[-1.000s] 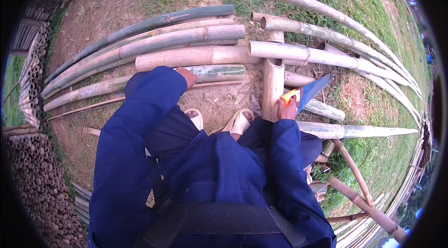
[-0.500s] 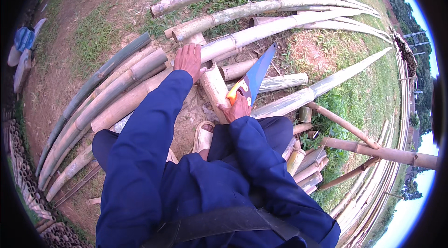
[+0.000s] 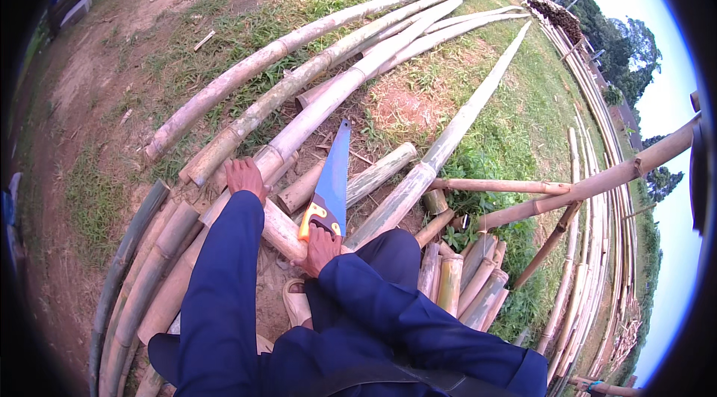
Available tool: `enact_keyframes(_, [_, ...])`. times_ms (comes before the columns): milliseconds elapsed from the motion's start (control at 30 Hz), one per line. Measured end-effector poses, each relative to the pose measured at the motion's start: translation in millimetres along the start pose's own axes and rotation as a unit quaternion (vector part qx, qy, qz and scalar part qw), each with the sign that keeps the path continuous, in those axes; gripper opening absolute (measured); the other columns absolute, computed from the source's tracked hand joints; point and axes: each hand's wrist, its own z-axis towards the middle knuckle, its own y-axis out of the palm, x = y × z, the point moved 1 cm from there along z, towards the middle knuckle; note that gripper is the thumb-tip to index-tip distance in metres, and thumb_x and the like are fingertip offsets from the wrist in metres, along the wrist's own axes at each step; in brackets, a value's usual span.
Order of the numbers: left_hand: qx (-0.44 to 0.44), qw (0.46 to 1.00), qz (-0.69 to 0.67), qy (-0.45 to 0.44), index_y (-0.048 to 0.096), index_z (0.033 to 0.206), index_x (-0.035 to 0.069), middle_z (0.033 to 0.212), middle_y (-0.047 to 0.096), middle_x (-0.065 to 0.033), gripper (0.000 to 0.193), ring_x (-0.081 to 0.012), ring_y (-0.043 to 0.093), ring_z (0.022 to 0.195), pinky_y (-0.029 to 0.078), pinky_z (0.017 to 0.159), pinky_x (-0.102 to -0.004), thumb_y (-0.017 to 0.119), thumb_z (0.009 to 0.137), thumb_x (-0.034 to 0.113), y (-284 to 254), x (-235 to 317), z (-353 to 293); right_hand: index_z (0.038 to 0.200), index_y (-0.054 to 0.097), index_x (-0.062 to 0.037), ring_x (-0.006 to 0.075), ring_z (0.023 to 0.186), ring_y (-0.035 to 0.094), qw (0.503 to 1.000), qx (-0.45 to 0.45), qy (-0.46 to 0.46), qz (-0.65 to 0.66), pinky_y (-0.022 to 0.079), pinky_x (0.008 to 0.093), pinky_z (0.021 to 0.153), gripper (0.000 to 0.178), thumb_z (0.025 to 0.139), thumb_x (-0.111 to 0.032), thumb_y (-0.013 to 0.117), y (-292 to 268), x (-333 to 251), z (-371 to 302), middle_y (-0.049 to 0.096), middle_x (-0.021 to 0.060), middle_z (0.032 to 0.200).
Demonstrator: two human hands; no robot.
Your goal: The person uses a hand saw to cut bamboo poles into shorter sections. They repeatedly position a pole, saw through it, and then move the cut piece aside to continue with the next cut.
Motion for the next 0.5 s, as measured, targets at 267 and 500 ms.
enact_keyframes(267, [0.042, 0.996, 0.0, 0.084, 0.057, 0.116, 0.005, 0.112, 0.066, -0.0103, 0.07, -0.0239, 0.055, 0.115, 0.034, 0.108, -0.0396, 0.085, 0.07, 0.051, -22.8, -13.1, -4.6, 0.146, 0.04, 0.0021, 0.0324, 0.118, 0.058, 1.0, -0.012, 0.009, 0.005, 0.034, 0.0526, 0.108, 0.115, 0.063, -0.059, 0.091, -2.1, -2.1, 0.6, 0.057, 0.0154, 0.124])
enact_keyframes(500, [0.049, 0.993, -0.032, 0.102, 0.059, 0.11, 0.003, 0.107, 0.066, -0.0144, 0.063, -0.0289, 0.057, 0.111, 0.038, 0.103, -0.042, 0.084, 0.067, 0.042, -84.4, -106.5, -86.1, 0.144, 0.04, 0.0024, 0.0336, 0.121, 0.058, 0.999, -0.035, 0.034, -0.002, 0.035, 0.0523, 0.108, 0.116, 0.062, -0.062, 0.09, 8.6, 0.1, 4.2, 0.059, 0.0172, 0.124])
